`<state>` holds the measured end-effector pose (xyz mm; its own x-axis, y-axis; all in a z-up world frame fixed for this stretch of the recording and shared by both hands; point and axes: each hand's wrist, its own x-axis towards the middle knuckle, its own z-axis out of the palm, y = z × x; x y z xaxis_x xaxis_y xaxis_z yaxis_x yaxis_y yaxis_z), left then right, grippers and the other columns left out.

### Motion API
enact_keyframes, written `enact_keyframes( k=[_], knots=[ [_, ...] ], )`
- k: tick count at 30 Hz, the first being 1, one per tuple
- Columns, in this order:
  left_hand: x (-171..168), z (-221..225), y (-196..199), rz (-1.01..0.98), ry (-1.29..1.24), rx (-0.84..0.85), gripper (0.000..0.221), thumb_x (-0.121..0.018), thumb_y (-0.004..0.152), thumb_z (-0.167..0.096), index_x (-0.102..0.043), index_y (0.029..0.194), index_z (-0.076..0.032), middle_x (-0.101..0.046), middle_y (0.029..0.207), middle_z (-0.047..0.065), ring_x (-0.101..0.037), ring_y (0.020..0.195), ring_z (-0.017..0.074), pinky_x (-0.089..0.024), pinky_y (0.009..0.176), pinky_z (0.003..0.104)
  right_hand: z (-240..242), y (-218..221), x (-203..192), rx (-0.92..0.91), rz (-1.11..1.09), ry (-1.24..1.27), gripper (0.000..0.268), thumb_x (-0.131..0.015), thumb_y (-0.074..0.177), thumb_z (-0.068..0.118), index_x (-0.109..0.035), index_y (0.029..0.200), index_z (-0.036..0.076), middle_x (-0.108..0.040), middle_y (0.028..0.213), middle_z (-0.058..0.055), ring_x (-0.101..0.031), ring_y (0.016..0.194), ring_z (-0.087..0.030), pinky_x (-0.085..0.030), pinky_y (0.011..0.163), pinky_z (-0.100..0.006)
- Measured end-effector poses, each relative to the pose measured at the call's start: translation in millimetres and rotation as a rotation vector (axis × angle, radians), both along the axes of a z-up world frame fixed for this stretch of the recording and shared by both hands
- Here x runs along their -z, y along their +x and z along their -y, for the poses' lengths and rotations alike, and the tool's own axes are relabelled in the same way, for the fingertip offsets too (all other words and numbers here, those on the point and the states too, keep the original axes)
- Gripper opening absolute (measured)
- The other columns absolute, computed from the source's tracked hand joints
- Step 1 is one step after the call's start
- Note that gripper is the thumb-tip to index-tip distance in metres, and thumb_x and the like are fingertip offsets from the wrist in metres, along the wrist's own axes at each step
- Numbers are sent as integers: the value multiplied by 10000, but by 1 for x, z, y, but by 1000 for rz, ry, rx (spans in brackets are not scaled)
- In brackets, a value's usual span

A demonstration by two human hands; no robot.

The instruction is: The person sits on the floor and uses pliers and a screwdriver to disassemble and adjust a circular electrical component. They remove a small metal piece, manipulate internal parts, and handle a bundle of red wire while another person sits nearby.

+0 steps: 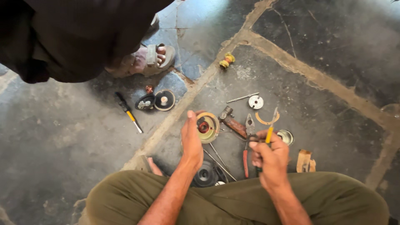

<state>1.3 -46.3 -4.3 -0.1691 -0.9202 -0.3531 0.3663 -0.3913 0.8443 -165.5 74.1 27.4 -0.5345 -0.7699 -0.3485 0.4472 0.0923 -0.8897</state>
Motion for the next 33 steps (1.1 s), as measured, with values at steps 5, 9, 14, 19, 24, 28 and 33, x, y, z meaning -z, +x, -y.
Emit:
enact_keyframes(
  k=[5, 9, 14, 19, 24, 28, 33],
  knots=[
    [-4, -1, 1, 128, -197, 26, 299, -657, 960, -253, -695, 1157, -30, -693, 1064, 33, -653, 915, 128, -555, 811, 284, -8, -9, 0, -35, 146, -80, 168, -605, 838, -31, -593, 1002, 0, -501, 637, -29, -401, 417, -93, -359, 412, -281],
    [-22, -12, -5, 296, -398, 233, 406, -849, 794, -129, -675, 1157, -81, -677, 1046, 25, -645, 953, 116, -545, 847, 272, -5, -13, -6, -1, 244, -152, 138, -589, 881, -1, -602, 1018, -17, -573, 709, -59, -439, 449, -97, -390, 457, -276],
    [-43, -22, -4, 509, -696, 285, 529, -931, 673, -138, -680, 1133, -65, -628, 1118, 79, -655, 1026, 207, -547, 881, 335, -6, -10, -15, -1, 151, -63, 187, -639, 870, 9, -620, 1056, 12, -717, 857, -105, -424, 438, -65, -361, 434, -245],
    [-54, -39, -9, 609, -779, 426, 323, -873, 783, -187, -757, 1078, -125, -684, 1069, 55, -709, 992, 240, -565, 851, 346, -5, -4, -20, -28, 11, -45, 295, -697, 868, 15, -648, 1156, -29, -733, 886, -128, -444, 463, -53, -372, 429, -237],
    [-55, -44, -9, 610, -837, 422, 319, -887, 744, -217, -750, 1011, -110, -681, 1019, 56, -703, 955, 255, -557, 806, 365, -11, -5, -26, -89, -24, -59, 363, -717, 865, 24, -661, 1220, -27, -707, 854, -88, -457, 485, -41, -371, 436, -219],
    [-57, -46, -10, 697, -867, 373, 232, -859, 783, -195, -770, 986, -128, -691, 1003, 59, -717, 889, 257, -562, 743, 371, -13, -9, -34, -177, -75, -46, 386, -726, 818, 24, -698, 1203, 22, -696, 811, -47, -465, 494, -31, -352, 424, -206],
    [-56, -46, -7, 716, -880, 197, 175, -809, 821, -148, -759, 987, -130, -690, 996, 51, -740, 866, 228, -583, 733, 342, -14, -8, -33, -263, -477, 83, 260, -753, 796, 53, -788, 1053, 33, -685, 760, -12, -542, 596, -52, -415, 505, -226]
  ],
)
